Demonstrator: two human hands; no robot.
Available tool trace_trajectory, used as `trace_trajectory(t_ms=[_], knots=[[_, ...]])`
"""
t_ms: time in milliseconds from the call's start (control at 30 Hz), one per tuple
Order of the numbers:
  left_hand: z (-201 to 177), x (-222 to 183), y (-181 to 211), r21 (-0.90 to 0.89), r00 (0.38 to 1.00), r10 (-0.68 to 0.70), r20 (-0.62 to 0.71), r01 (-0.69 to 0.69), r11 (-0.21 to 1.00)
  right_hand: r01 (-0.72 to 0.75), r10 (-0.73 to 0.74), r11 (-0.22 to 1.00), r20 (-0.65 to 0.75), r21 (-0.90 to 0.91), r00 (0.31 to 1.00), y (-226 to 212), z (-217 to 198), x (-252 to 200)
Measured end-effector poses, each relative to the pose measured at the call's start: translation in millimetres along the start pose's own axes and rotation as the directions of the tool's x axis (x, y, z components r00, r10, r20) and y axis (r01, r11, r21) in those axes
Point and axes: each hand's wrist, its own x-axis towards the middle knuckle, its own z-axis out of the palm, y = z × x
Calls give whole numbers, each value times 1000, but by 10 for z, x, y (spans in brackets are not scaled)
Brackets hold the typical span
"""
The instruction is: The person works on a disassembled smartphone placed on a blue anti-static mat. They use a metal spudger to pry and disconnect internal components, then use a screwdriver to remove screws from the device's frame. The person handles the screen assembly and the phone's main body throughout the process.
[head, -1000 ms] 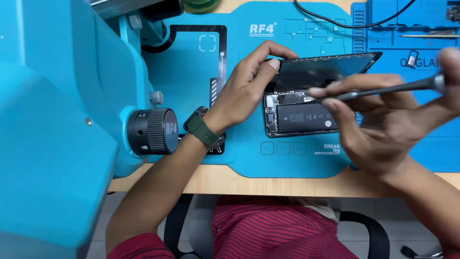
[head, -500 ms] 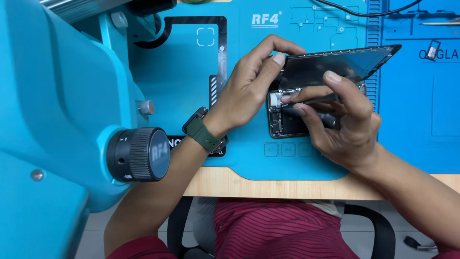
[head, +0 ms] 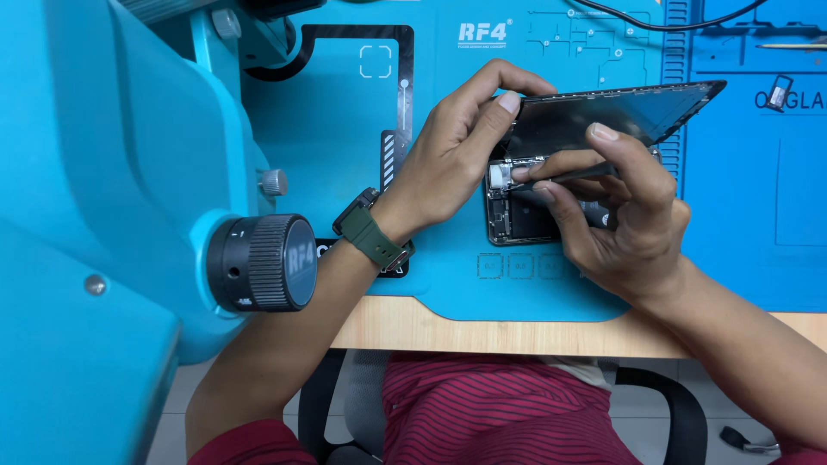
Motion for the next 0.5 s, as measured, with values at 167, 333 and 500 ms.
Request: trace_trajectory(t_ms=[167,333,500], knots=[[-4,-5,-10,5,1000,10,1,-10,1000,16,-16,1000,13,1,1000,-12,-3,14],[3,-10,-13,12,1000,4,-4,-4,1000,20,-19,1000,23,-19,1000,-2,-2,9],[6,-7,-13,6,1000,4,-3,-4,1000,35,-35,999,19,-19,999,21,-19,8]])
